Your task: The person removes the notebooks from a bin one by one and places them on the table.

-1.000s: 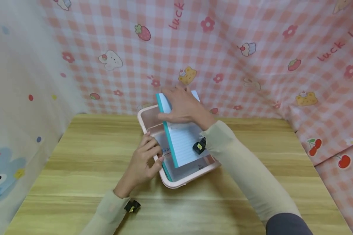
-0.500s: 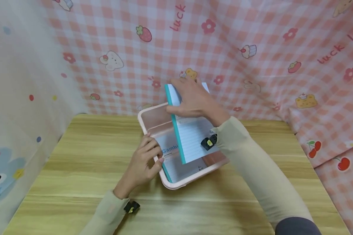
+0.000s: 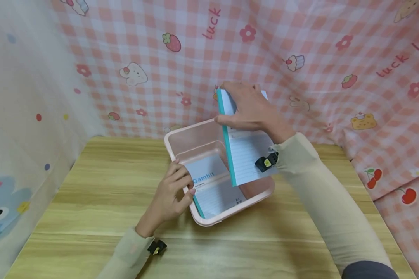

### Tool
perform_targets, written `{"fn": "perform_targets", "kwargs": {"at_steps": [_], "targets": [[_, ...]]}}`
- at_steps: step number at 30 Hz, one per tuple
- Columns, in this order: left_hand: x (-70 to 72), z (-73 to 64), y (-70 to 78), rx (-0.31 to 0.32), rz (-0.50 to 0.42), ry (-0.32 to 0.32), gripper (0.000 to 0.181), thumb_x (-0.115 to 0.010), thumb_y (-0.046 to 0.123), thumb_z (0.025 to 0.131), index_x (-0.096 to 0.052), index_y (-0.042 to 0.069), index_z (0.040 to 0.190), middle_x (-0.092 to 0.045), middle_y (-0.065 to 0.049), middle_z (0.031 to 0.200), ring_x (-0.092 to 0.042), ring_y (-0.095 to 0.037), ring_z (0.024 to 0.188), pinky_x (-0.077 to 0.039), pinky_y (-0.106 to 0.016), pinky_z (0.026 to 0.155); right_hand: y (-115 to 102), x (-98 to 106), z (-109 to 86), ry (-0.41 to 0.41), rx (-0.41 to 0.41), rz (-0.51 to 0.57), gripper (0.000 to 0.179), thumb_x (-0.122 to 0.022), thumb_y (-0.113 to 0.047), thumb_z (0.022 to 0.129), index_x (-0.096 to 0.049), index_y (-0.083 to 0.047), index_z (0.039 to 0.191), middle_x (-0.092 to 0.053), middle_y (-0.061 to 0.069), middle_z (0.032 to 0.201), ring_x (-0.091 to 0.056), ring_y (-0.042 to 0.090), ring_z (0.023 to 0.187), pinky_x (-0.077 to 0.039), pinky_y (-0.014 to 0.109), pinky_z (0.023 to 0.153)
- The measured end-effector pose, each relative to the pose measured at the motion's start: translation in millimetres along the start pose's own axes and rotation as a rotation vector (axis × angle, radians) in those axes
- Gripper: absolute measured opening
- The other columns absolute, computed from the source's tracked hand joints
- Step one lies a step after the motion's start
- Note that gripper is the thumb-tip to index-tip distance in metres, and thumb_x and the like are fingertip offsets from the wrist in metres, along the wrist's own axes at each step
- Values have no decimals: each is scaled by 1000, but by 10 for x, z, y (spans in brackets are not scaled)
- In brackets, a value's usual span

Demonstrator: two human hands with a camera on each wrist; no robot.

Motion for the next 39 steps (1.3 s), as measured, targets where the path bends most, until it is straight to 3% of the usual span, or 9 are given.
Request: {"fn": "perform_targets", "kwargs": {"at_steps": [4, 10, 15, 23, 29, 34, 39], "targets": [[1, 6, -7, -6, -3, 6, 15, -53, 24, 85, -51, 18, 71, -54, 1, 82, -50, -22, 97, -25, -55, 126, 141, 47, -46, 0, -33, -4, 64, -64, -54, 82, -51, -18, 133, -60, 6, 118, -49, 29, 109, -31, 53, 98], [-5, -5, -1, -21, 3, 10, 24, -47, 31, 92, -51, 19, 71, -53, 2, 82, -49, -21, 95, -25, -56, 126, 446, 42, -152, -7, -97, -49, 53, -62, -50, 82, -51, -14, 120, -57, 9, 106, -48, 31, 105, -30, 53, 96], [-4, -10, 0, -17, 2, 11, 20, -49, 28, 89, -51, 19, 71, -53, 2, 82, -49, -20, 95, -24, -55, 127, 711, 50, -258, -18, -131, -75, 52, -61, -48, 84, -50, -11, 119, -58, 12, 109, -48, 33, 105, -29, 55, 97], [4, -10, -2, -10, -1, 0, 12, -54, 21, 84, -52, 19, 72, -53, 2, 83, -49, -20, 97, -24, -54, 127, 1062, 35, -428, -55, -202, -100, 64, -63, -48, 86, -49, -9, 135, -56, 16, 134, -42, 39, 129, -26, 65, 102], [4, -15, -6, -11, 0, 8, 11, -54, 19, 82, -51, 19, 71, -52, 2, 82, -49, -20, 96, -25, -54, 127, 1323, -146, -529, -48, -221, -110, 60, -66, -49, 85, -50, -8, 127, -58, 18, 122, -43, 41, 120, -25, 64, 98], [11, -10, -3, -6, 7, 6, 12, -54, 21, 83, -51, 19, 71, -53, 2, 82, -49, -20, 96, -25, -53, 127, 1501, -368, -615, -72, -260, -98, 61, -67, -49, 86, -52, -6, 125, -61, 19, 119, -48, 43, 118, -17, 71, 108], [8, -3, 6, -8, 13, 2, 17, -50, 26, 87, -51, 19, 71, -53, 2, 82, -49, -21, 96, -25, -53, 127, 1655, -615, -680, -118, -295, -77, 67, -66, -53, 87, -50, -7, 132, -62, 19, 120, -55, 42, 111, -28, 69, 104]]}}
Point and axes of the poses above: each hand's wrist, its own z-axis towards the middle knuckle, its own x-axis out of the back of the hand, y = z × x, the point moved 3 cm from there along z, towards the middle knuckle
